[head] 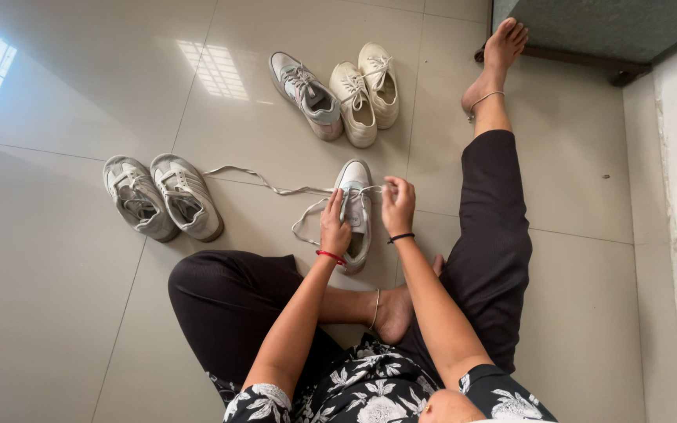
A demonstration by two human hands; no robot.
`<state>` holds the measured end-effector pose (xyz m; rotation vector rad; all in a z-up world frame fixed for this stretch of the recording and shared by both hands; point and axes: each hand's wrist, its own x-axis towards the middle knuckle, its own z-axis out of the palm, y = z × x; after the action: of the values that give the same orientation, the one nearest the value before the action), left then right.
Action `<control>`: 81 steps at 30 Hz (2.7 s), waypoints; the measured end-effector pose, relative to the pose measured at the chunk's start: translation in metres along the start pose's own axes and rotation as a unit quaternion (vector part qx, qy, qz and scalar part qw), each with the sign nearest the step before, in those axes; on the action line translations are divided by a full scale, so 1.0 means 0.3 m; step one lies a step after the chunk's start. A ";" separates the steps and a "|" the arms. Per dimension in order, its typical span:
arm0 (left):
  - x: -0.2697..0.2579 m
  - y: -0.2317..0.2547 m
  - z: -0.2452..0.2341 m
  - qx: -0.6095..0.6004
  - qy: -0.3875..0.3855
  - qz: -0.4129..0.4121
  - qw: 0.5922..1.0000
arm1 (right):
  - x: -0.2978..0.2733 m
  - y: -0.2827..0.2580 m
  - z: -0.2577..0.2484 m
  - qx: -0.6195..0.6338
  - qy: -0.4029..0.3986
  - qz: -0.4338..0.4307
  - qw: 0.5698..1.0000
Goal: The person sits on the floor and re-laces two pairs of sneakers. They thread the laces through the eyelets of a grey sneaker and tie a knot, then repeat the process on a second pair of light-colored sneakers.
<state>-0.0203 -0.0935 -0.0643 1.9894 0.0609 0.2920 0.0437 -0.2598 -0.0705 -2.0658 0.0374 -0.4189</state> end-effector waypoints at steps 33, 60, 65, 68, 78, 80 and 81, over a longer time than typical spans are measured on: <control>-0.015 -0.038 0.035 0.079 0.038 -0.024 0.996 | -0.027 -0.298 0.009 -0.248 -0.120 -0.160 0.948; 0.018 0.123 -0.083 0.325 0.027 0.029 0.945 | -0.094 -0.055 0.009 -0.027 -0.221 -0.094 0.970; 0.045 0.158 -0.107 0.359 -0.047 0.010 0.932 | -0.082 -0.095 0.004 0.034 -0.250 -0.087 0.964; 0.028 0.154 -0.097 0.360 -0.041 0.019 0.932 | -0.078 -0.115 -0.014 0.037 -0.296 -0.038 0.954; -0.023 0.120 -0.111 0.267 -0.072 0.028 0.961 | -0.187 -0.208 -0.053 0.044 -0.196 -0.087 0.976; -0.085 0.128 -0.122 0.256 -0.057 0.051 0.964 | -0.204 -0.235 -0.075 0.041 -0.183 -0.077 0.979; -0.111 0.131 -0.130 0.252 -0.050 0.062 0.964 | -0.209 -0.250 -0.084 0.034 -0.192 -0.092 0.976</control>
<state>-0.0649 -0.0813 -0.0194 2.5169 -0.0622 0.2744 -0.0339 -0.2301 -0.0130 -2.0561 -0.3982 -0.1236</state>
